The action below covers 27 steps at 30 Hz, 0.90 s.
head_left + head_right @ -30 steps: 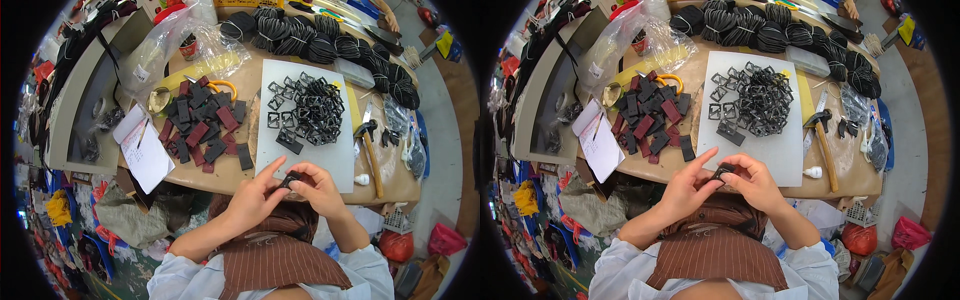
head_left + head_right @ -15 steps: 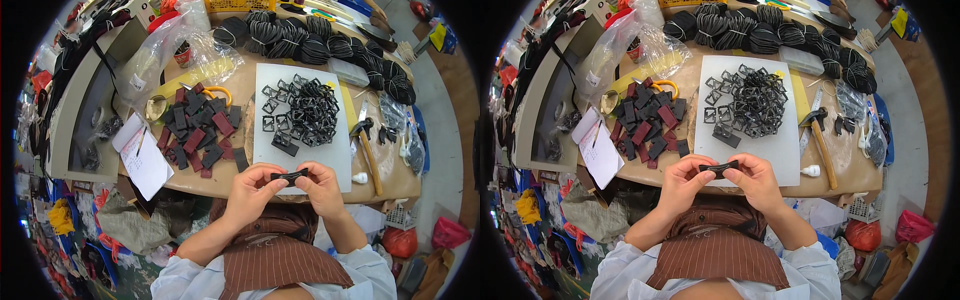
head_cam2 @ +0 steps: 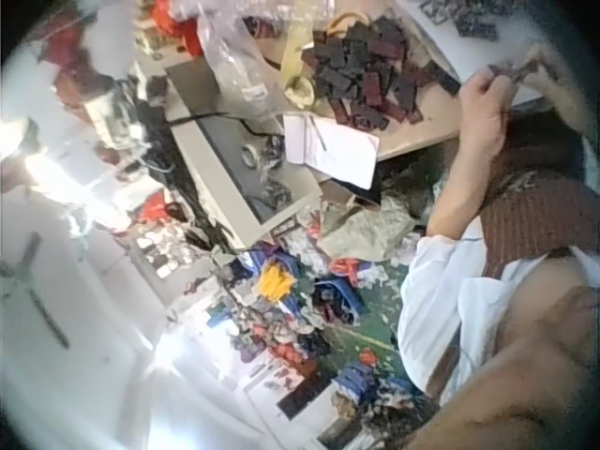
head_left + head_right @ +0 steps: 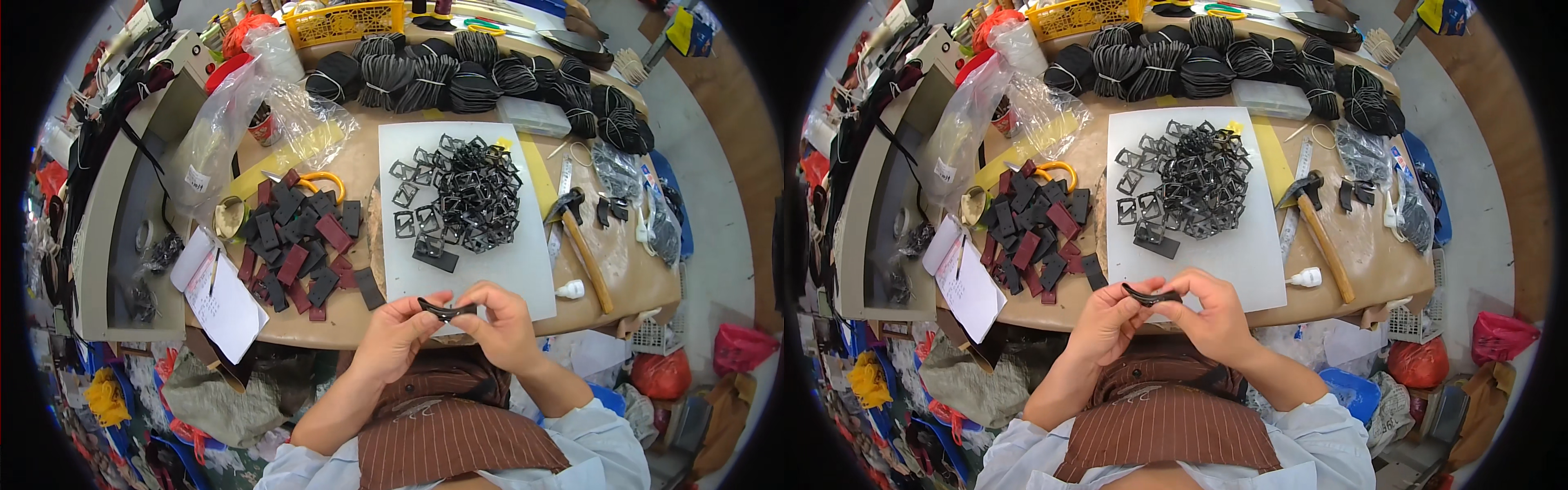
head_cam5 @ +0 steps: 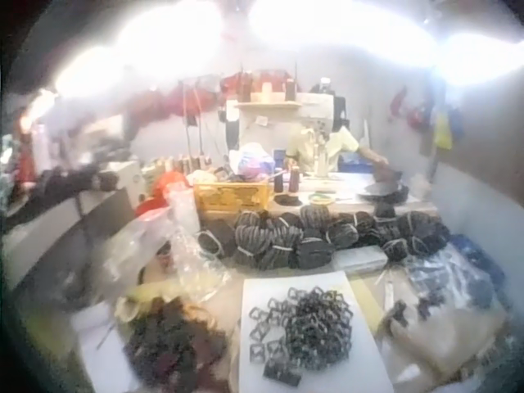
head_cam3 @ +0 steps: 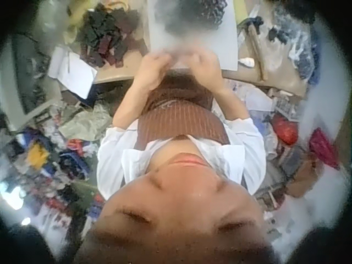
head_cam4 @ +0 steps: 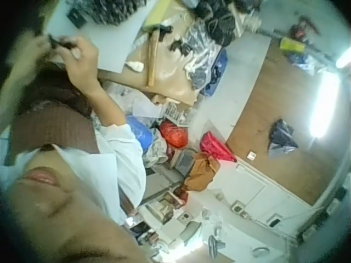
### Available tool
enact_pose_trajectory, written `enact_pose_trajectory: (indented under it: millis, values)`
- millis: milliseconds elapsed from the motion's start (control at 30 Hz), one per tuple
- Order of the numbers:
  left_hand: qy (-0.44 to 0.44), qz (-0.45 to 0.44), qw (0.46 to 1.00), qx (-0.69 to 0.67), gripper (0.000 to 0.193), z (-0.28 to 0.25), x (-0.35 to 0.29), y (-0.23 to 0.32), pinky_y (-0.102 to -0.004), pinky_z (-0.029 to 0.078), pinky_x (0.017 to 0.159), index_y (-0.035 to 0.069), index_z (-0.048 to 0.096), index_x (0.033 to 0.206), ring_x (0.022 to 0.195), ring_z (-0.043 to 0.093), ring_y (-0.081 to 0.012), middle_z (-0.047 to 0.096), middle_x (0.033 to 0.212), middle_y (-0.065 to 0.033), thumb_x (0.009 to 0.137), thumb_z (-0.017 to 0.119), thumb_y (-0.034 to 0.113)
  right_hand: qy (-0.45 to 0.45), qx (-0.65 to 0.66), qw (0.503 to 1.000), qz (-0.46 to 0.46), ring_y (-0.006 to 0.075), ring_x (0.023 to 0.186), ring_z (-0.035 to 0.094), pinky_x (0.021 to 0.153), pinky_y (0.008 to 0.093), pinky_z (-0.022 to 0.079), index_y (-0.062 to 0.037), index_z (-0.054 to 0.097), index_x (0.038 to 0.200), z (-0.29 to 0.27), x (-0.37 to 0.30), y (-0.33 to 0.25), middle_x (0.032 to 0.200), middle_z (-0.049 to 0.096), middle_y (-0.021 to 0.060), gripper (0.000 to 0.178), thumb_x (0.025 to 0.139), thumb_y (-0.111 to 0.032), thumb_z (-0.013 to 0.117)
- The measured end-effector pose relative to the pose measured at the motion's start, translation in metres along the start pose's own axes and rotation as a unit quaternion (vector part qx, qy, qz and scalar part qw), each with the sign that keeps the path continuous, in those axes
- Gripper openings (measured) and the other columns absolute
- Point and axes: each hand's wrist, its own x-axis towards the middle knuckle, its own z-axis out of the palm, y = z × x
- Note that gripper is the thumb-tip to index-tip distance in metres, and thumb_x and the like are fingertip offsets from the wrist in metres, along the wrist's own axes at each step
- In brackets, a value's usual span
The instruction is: The person assembles small black metal buckles onto rectangular maroon and black leather-like straps. They pick up a strap, thread it through the buckle, and fold it to secure the fit, repeating this process for multiple units on a cluttered workbench.
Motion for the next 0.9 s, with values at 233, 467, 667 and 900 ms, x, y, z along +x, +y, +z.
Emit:
enact_pose_trajectory:
  millis: [233, 467, 667, 900]
  values:
    - [-0.044, 0.205, 0.968, 0.141, 0.018, 0.011, 0.016, -0.014, -0.0281, 0.046, 0.082, 0.000, 0.060, 0.097, 0.087, 0.060, -0.0154, 0.063, 0.097, -0.0091, 0.080, 0.066, 0.005, 0.124, 0.374, 0.900, 0.186, 0.0089, 0.073, 0.052, 0.065, 0.0200, 0.041, 0.0014, 0.061, 0.086, 0.007, -0.011, 0.017, 0.086, 0.061, 0.0029, 0.007, 0.079, -0.001, 0.063]
    - [0.021, 0.430, 0.433, 0.792, 0.034, -0.011, 0.084, 0.079, -0.0366, 0.041, 0.086, 0.008, 0.061, 0.104, 0.097, 0.057, -0.0265, 0.061, 0.105, -0.0078, 0.070, 0.068, 0.006, 0.265, -0.109, 0.945, 0.159, 0.0126, 0.079, 0.054, 0.070, 0.0256, 0.044, 0.0009, 0.061, 0.102, -0.144, 0.024, 0.024, 0.088, 0.061, 0.0070, 0.025, 0.077, -0.003, 0.062]
    - [0.100, 0.328, 0.617, 0.709, 0.031, -0.020, 0.069, 0.072, -0.0317, 0.048, 0.074, 0.007, 0.058, 0.108, 0.078, 0.059, -0.0155, 0.060, 0.085, -0.0049, 0.078, 0.064, 0.004, 0.252, -0.476, 0.842, -0.032, 0.0306, 0.101, 0.054, 0.088, 0.0358, 0.042, 0.0008, 0.053, 0.116, -0.148, 0.026, 0.035, 0.113, 0.056, 0.0172, 0.049, 0.072, -0.010, 0.070]
    - [0.036, 0.138, 0.968, 0.207, 0.009, -0.001, 0.020, 0.030, -0.0246, 0.054, 0.066, 0.002, 0.058, 0.091, 0.076, 0.060, -0.0096, 0.062, 0.086, -0.0043, 0.084, 0.062, 0.004, -0.019, -0.180, 0.975, -0.126, 0.0250, 0.098, 0.059, 0.082, 0.0329, 0.049, -0.0035, 0.059, 0.110, -0.013, 0.038, -0.005, 0.109, 0.059, 0.0117, 0.044, 0.070, -0.010, 0.074]
